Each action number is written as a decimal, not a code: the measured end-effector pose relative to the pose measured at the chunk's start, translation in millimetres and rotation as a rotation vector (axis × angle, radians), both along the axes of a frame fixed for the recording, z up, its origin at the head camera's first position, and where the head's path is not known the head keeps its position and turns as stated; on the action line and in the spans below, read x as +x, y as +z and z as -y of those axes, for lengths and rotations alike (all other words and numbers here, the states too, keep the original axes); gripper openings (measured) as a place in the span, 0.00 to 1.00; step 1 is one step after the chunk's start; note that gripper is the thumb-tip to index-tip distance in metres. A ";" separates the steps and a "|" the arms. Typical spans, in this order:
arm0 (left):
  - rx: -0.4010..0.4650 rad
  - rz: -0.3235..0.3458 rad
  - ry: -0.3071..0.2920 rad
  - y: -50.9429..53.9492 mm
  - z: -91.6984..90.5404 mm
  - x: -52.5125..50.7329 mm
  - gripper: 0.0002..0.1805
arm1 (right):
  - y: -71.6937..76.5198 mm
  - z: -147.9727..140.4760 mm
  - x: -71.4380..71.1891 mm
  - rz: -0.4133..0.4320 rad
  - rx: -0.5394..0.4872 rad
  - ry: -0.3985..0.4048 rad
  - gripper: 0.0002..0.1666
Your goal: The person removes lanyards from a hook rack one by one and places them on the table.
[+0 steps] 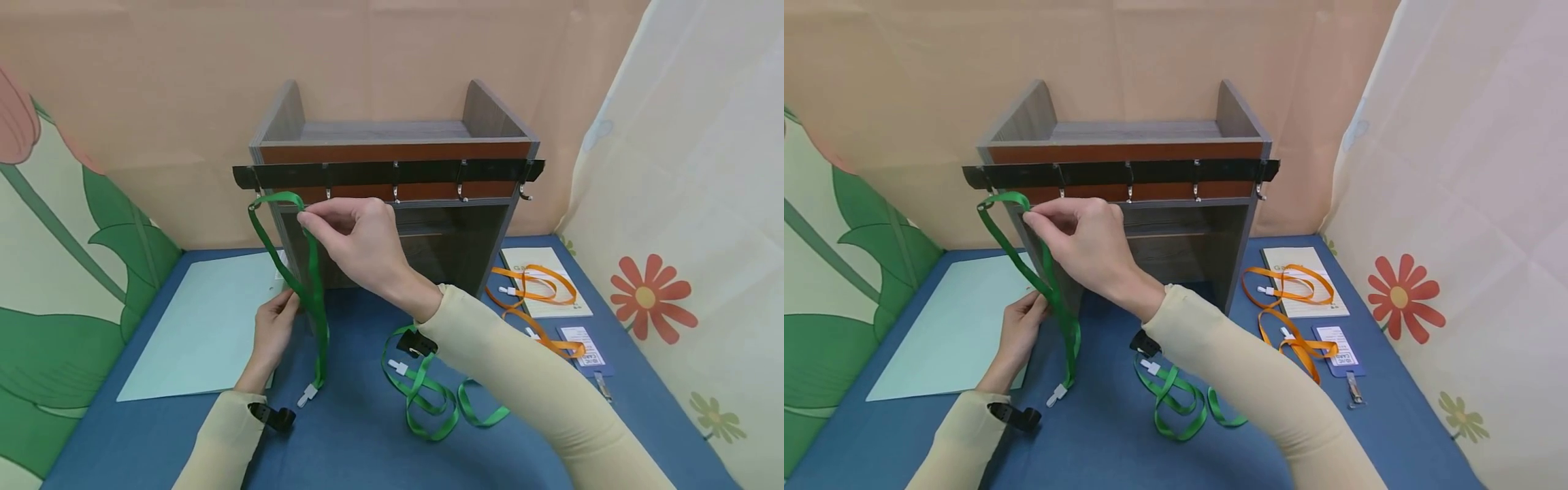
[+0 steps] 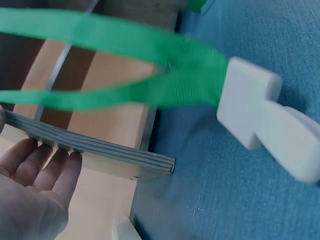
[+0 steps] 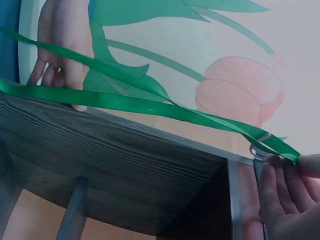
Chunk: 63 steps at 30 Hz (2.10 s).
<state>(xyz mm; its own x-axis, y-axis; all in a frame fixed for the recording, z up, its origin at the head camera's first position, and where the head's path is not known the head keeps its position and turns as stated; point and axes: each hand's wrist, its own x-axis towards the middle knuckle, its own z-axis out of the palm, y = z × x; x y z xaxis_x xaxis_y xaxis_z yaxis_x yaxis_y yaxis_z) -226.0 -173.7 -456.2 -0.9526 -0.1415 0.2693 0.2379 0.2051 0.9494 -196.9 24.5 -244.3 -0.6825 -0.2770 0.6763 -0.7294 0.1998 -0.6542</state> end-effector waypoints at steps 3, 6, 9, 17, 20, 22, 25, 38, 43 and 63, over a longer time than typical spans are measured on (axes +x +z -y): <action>-0.003 0.002 -0.013 -0.1 0.9 0.8 0.21 | 3.9 -4.6 -0.4 -0.007 -0.010 0.010 0.10; -0.020 0.005 -0.010 0.5 0.9 1.2 0.22 | 8.3 -8.9 -1.2 -0.013 -0.027 0.033 0.09; -0.019 0.010 -0.006 0.3 0.9 1.0 0.22 | 13.1 -13.0 -1.0 -0.020 -0.039 0.063 0.09; -0.037 0.052 0.043 -4.4 2.5 -0.3 0.26 | 25.0 -20.3 -0.9 -0.078 -0.083 0.107 0.08; -0.052 0.052 0.034 -3.7 3.3 0.2 0.27 | 30.8 -20.4 -0.9 -0.107 -0.099 0.136 0.07; -0.061 0.065 0.016 6.5 0.8 6.0 0.26 | 35.1 -20.5 -0.6 -0.114 -0.103 0.154 0.07; -0.068 0.077 -0.007 21.9 -3.4 14.8 0.24 | 41.8 -21.2 0.9 -0.107 -0.109 0.174 0.07; -0.061 0.068 -0.015 34.4 -8.5 20.4 0.23 | 48.2 -37.7 -2.6 -0.017 -0.151 0.145 0.06; -0.050 0.072 -0.016 33.9 -8.5 21.0 0.23 | 36.5 -40.0 -1.5 -0.019 -0.160 0.182 0.07; -0.049 0.057 -0.022 33.0 -8.1 21.7 0.22 | -5.5 -47.5 25.1 0.118 -0.142 0.363 0.08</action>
<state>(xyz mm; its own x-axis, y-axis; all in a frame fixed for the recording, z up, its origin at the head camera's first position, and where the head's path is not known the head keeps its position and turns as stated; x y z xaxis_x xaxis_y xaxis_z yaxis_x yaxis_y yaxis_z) -204.4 -165.6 -423.2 -0.9693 -0.1080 0.2209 0.1891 0.2468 0.9505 -171.8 71.9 -249.8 -0.6330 -0.4236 0.6480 -0.6539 -0.1556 -0.7404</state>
